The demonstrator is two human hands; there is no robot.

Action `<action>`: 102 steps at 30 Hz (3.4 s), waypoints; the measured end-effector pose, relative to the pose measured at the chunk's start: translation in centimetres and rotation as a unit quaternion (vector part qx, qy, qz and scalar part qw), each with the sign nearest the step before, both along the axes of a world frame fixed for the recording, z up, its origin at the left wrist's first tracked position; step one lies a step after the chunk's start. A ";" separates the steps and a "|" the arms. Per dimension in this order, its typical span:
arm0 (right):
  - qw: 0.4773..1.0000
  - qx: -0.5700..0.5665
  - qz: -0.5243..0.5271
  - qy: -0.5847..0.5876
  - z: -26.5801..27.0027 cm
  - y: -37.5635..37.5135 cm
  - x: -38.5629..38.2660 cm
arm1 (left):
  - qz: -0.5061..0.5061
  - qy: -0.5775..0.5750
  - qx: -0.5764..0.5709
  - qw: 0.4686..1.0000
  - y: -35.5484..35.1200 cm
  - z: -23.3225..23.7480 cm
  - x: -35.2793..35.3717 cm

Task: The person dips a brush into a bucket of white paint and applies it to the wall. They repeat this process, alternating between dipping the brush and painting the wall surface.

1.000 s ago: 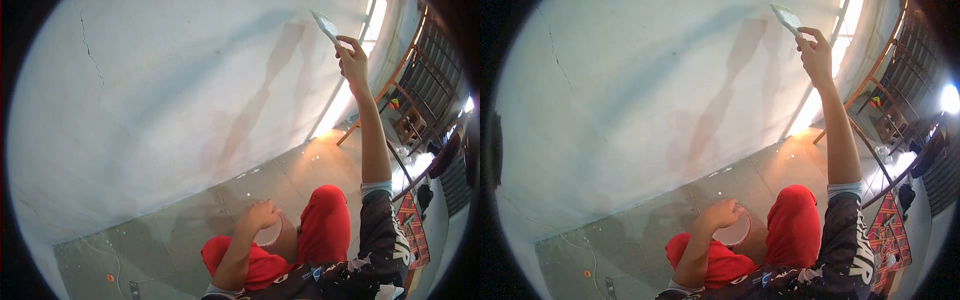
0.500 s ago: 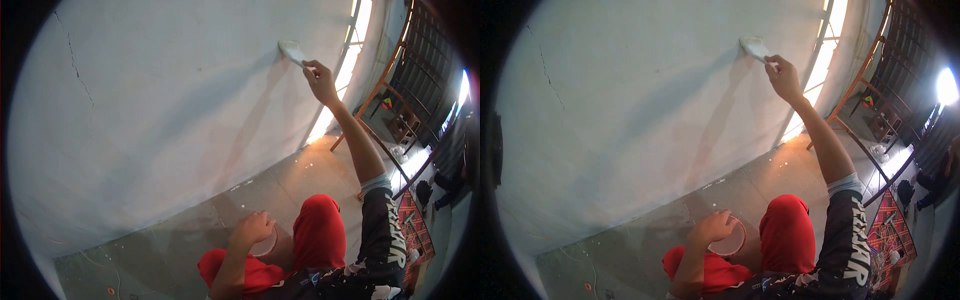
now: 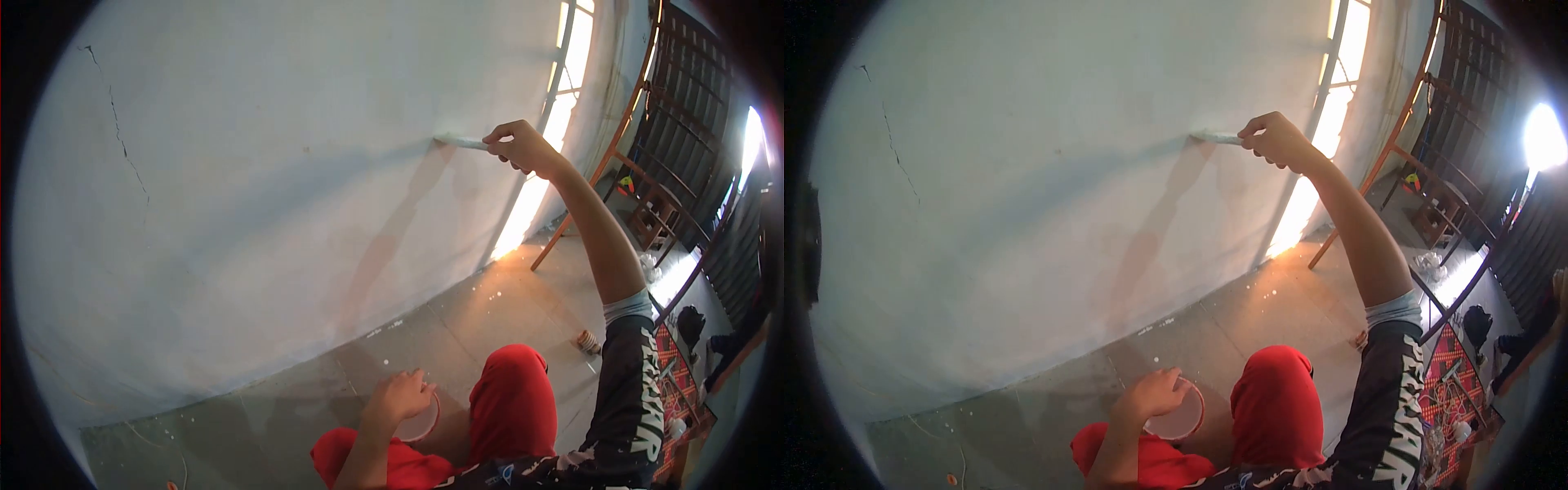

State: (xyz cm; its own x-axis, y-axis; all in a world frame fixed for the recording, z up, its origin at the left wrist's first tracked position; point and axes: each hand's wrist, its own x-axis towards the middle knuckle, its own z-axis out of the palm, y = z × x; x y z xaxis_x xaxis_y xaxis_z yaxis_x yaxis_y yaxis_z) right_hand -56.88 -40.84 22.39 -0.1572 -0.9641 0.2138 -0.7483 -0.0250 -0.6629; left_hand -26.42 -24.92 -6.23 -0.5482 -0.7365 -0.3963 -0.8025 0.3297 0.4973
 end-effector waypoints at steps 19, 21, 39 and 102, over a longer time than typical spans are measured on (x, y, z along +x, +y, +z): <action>0.926 -0.369 0.071 -0.025 9.3 -5.7 -4.1 | 0.023 0.002 -0.028 0.999 -0.1 0.4 0.3; 0.882 -0.450 -0.059 0.125 0.0 -7.8 -0.4 | 0.026 0.010 -0.010 1.000 -0.4 0.0 0.5; 0.984 0.128 0.103 0.070 -23.5 3.3 1.2 | 0.013 -0.010 -0.022 1.000 0.6 1.9 1.7; 0.603 0.185 0.737 0.242 -33.2 6.0 13.3 | 0.541 0.099 0.042 0.834 11.8 -12.8 7.5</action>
